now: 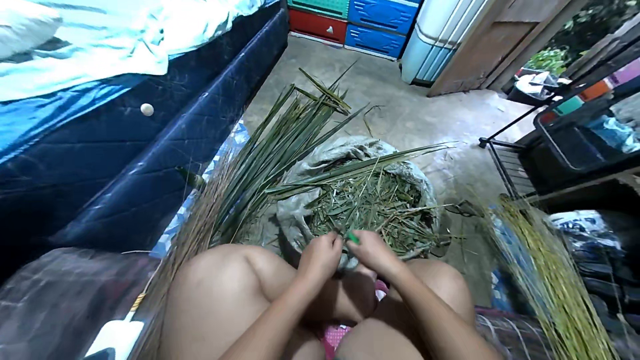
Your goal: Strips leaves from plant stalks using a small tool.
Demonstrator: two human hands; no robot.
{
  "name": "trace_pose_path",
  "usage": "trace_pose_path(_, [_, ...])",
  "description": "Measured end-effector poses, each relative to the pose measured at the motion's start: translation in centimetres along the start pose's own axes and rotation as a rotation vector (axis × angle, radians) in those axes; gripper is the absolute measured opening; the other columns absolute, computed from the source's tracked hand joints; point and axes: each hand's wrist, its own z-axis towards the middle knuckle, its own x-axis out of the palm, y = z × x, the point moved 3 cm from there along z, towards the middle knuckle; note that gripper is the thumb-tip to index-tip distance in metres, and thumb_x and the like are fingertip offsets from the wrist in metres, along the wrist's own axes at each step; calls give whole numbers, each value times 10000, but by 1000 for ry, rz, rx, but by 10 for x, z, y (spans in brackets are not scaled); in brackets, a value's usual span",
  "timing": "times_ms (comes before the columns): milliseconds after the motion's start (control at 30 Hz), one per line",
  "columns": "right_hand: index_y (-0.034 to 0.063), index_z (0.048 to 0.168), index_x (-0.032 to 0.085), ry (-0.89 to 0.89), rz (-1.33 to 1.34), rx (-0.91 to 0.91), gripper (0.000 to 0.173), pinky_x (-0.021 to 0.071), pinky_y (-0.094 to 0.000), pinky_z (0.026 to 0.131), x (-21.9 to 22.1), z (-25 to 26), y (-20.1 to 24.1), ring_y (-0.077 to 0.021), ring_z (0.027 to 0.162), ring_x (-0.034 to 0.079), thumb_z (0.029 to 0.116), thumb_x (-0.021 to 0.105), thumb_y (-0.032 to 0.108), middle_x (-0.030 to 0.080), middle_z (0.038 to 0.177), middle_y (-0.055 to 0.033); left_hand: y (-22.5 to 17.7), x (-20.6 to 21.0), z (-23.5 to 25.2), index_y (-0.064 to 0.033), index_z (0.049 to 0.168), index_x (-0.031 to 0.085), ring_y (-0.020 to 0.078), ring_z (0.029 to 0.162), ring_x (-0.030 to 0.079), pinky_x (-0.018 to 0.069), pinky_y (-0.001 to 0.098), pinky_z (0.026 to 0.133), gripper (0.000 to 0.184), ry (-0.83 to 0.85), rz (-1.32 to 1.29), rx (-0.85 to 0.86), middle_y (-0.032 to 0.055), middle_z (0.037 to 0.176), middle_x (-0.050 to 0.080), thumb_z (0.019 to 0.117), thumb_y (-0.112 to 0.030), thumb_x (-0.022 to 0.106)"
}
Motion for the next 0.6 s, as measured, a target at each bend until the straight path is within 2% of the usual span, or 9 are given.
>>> trace_pose_path(67, [29,1181,656,-10,-110,32,325,519,-584,894,9,-3,6,-369,1046,681,1076,498,293,696,1084,-206,1,-1,1,-19,1226,670,357,1035,673,502,575,923,431,1,-6,4,211,1055,693,1114,-294,358])
trace_pose_path(133, [37,1256,651,-144,-157,151,345,522,-606,935,-2,12,-9,-388,1127,680,1067,514,290,701,1183,-216,1,0,-2,-121,1517,523,356,1161,663,479,565,1032,479,36,1,13,207,1222,700,1129,-326,331])
trace_pose_path(167, [43,1286,644,-214,-154,215,358,520,-606,954,-12,23,-22,-390,1157,673,1069,513,296,696,1220,-214,1,1,-3,-152,1557,472,353,1170,661,476,558,1040,485,43,10,23,200,1242,696,1130,-328,323])
trace_pose_path(233, [42,1298,645,-291,-97,280,369,512,-597,972,-31,38,-45,-384,1175,665,1081,495,301,690,1240,-213,0,3,-6,-159,1561,465,352,1175,660,474,559,1043,484,46,9,42,198,1247,696,1128,-323,325])
trace_pose_path(333, [5,1207,662,-189,24,132,345,510,-572,903,-32,24,-32,-369,1026,668,1088,482,272,684,1083,-226,1,0,-2,-149,1539,498,337,1167,661,471,555,1040,475,52,-47,35,192,1252,693,1128,-324,336])
trace_pose_path(400, [-5,1123,666,-25,41,-2,322,501,-529,826,-12,6,-10,-317,897,637,1082,486,259,652,961,-188,5,-2,2,-72,1421,611,334,1129,670,483,555,1015,451,46,-108,33,199,1196,703,1124,-302,361])
trace_pose_path(433, [4,1091,660,38,14,-31,313,492,-518,800,-3,0,-1,-302,866,622,1079,482,262,635,929,-169,6,-2,5,-7,1211,683,331,982,668,503,554,905,417,18,-135,45,200,1030,691,1114,-272,377])
trace_pose_path(500, [22,1124,664,45,-88,0,311,509,-559,845,4,-4,8,-340,953,659,1074,495,278,672,999,-188,9,0,7,10,1055,682,291,836,634,504,518,807,405,5,-172,61,164,889,646,1106,-254,379])
trace_pose_path(600, [37,1254,655,-116,-255,129,341,520,-608,942,-8,13,0,-394,1150,674,1063,528,289,701,1200,-214,6,-1,5,-84,1465,574,289,939,680,518,496,920,452,52,-190,65,185,1103,712,1126,-302,369])
